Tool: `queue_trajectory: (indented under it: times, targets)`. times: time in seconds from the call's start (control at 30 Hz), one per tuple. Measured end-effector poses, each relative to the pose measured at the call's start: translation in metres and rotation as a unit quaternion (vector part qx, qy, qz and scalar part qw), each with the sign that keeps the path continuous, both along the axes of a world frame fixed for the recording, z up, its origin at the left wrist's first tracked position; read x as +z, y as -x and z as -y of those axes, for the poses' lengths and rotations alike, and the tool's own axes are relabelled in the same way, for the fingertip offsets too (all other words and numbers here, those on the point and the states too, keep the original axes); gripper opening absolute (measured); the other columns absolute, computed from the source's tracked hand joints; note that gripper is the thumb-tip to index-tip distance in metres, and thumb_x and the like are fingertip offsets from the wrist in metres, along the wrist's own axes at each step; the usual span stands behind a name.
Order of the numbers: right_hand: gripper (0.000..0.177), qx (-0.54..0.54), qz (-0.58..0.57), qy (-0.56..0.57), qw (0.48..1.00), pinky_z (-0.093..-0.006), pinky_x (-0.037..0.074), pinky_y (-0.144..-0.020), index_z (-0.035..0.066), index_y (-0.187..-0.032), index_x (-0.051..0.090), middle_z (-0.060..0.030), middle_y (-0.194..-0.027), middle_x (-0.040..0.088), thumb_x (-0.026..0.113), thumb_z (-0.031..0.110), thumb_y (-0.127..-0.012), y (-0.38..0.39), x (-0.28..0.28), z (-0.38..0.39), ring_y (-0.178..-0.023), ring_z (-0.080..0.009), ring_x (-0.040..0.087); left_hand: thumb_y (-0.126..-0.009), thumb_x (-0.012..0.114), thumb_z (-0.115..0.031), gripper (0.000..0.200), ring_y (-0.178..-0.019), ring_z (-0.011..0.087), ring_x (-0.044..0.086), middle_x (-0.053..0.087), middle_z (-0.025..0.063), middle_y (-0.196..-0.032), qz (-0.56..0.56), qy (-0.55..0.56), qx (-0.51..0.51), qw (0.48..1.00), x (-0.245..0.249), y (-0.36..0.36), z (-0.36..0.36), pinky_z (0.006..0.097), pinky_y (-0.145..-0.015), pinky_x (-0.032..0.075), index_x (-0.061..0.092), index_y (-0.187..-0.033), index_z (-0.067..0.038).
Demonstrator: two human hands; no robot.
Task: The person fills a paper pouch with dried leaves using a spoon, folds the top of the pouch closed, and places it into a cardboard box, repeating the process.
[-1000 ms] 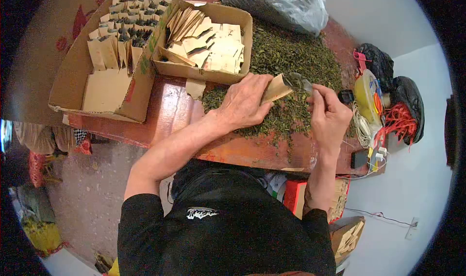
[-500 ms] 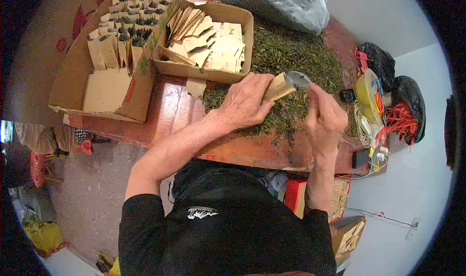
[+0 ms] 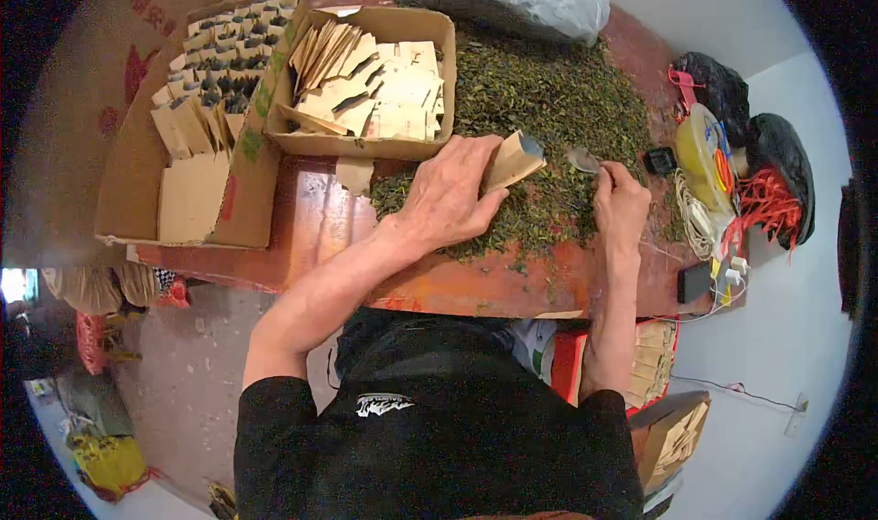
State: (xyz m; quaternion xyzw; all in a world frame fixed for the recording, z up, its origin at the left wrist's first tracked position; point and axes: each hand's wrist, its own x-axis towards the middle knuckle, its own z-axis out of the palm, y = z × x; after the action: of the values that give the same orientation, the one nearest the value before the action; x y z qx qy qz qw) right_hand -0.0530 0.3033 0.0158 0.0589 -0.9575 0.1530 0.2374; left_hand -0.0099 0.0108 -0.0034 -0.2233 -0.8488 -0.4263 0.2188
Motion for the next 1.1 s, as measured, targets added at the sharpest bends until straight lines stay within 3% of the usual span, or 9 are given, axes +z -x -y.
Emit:
queue_trajectory:
  times: [0.07, 0.1, 0.2, 0.27, 0.3, 0.37, 0.5, 0.7, 1.1]
  targets:
    - [0.013, 0.033, -0.010, 0.020, 0.999, -0.0446, 0.056, -0.063, 0.008, -0.102, 0.076, -0.0189, -0.077, 0.072, 0.067, 0.015, -0.096, 0.000, 0.001, 0.009, -0.068, -0.0377, 0.071, -0.081, 0.081, -0.016, 0.060, -0.106, 0.0409, 0.065, 0.066, 0.0227, -0.116, 0.012, 0.003, 0.003, 1.000, 0.003, -0.001, 0.000, 0.0471, -0.093, 0.054, 0.055, -0.132, 0.002]
    - [0.014, 0.036, 0.052, 0.112, 0.992, -0.0438, 0.057, -0.064, 0.006, -0.102, 0.076, -0.0198, -0.078, 0.073, 0.065, 0.014, -0.097, -0.006, 0.012, 0.024, -0.070, -0.0366, 0.073, -0.081, 0.081, -0.015, 0.060, -0.106, 0.0408, 0.065, 0.066, 0.0226, -0.116, 0.003, 0.005, 0.005, 1.000, 0.002, -0.001, -0.001, 0.0470, -0.093, 0.054, 0.055, -0.132, 0.002]
    - [0.017, 0.058, 0.065, 0.127, 0.988, -0.0412, 0.058, -0.065, 0.005, -0.103, 0.077, -0.0193, -0.079, 0.074, 0.063, 0.013, -0.098, 0.002, -0.004, 0.039, -0.071, -0.0302, 0.076, -0.081, 0.081, -0.015, 0.060, -0.106, 0.0406, 0.065, 0.066, 0.0225, -0.116, -0.013, 0.011, 0.007, 1.000, 0.001, 0.000, -0.001, 0.0469, -0.092, 0.054, 0.055, -0.132, 0.002]
    - [0.019, 0.086, 0.110, 0.238, 0.961, -0.0400, 0.060, -0.066, 0.002, -0.103, 0.077, -0.0174, -0.081, 0.076, 0.062, 0.013, -0.098, 0.004, -0.004, 0.059, -0.070, -0.0274, 0.077, -0.081, 0.081, -0.014, 0.060, -0.106, 0.0405, 0.065, 0.066, 0.0224, -0.116, -0.007, 0.015, 0.004, 1.000, 0.002, 0.000, -0.001, 0.0468, -0.092, 0.054, 0.055, -0.132, 0.001]
    - [0.021, 0.098, 0.105, 0.188, 0.972, -0.0378, 0.061, -0.066, 0.000, -0.105, 0.076, -0.0170, -0.084, 0.077, 0.061, 0.013, -0.098, 0.010, -0.006, 0.062, -0.070, -0.0250, 0.077, -0.081, 0.081, -0.014, 0.060, -0.105, 0.0405, 0.065, 0.066, 0.0223, -0.116, -0.007, 0.016, 0.002, 1.000, 0.002, 0.000, -0.002, 0.0468, -0.092, 0.054, 0.055, -0.132, 0.001]
    - [0.022, 0.077, 0.140, 0.236, 0.958, -0.0357, 0.061, -0.063, -0.001, -0.106, 0.076, -0.0164, -0.083, 0.078, 0.061, 0.013, -0.099, 0.012, -0.006, 0.072, -0.069, -0.0224, 0.077, -0.081, 0.081, -0.014, 0.060, -0.105, 0.0405, 0.065, 0.066, 0.0220, -0.115, -0.010, 0.016, 0.004, 1.000, 0.001, 0.000, -0.001, 0.0467, -0.091, 0.054, 0.055, -0.133, 0.001]
    - [0.023, 0.042, 0.199, 0.338, 0.919, -0.0304, 0.059, -0.057, -0.002, -0.108, 0.075, -0.0147, -0.082, 0.078, 0.062, 0.015, -0.100, 0.012, 0.004, 0.082, -0.067, -0.0167, 0.075, -0.081, 0.081, -0.014, 0.061, -0.104, 0.0407, 0.064, 0.065, 0.0218, -0.113, -0.001, 0.016, 0.003, 1.000, 0.004, -0.001, -0.001, 0.0472, -0.090, 0.054, 0.054, -0.133, 0.001]
    - [0.025, 0.060, 0.228, 0.492, 0.838, -0.0270, 0.055, -0.051, -0.006, -0.114, 0.071, -0.0136, -0.087, 0.076, 0.062, 0.014, -0.102, 0.024, -0.012, 0.064, -0.062, -0.0151, 0.070, -0.082, 0.080, -0.015, 0.060, -0.104, 0.0410, 0.064, 0.065, 0.0220, -0.113, -0.001, 0.009, 0.002, 1.000, 0.003, -0.001, 0.000, 0.0479, -0.090, 0.054, 0.054, -0.132, 0.001]
    - [0.025, 0.057, 0.215, 0.521, 0.824, -0.0255, 0.053, -0.048, -0.006, -0.113, 0.070, -0.0134, -0.085, 0.075, 0.065, 0.014, -0.101, 0.012, 0.016, 0.058, -0.060, -0.0128, 0.067, -0.082, 0.079, -0.016, 0.060, -0.109, 0.0418, 0.063, 0.064, 0.0227, -0.118, 0.000, 0.012, -0.005, 1.000, 0.000, -0.001, 0.001, 0.0484, -0.092, 0.053, 0.052, -0.133, 0.002]
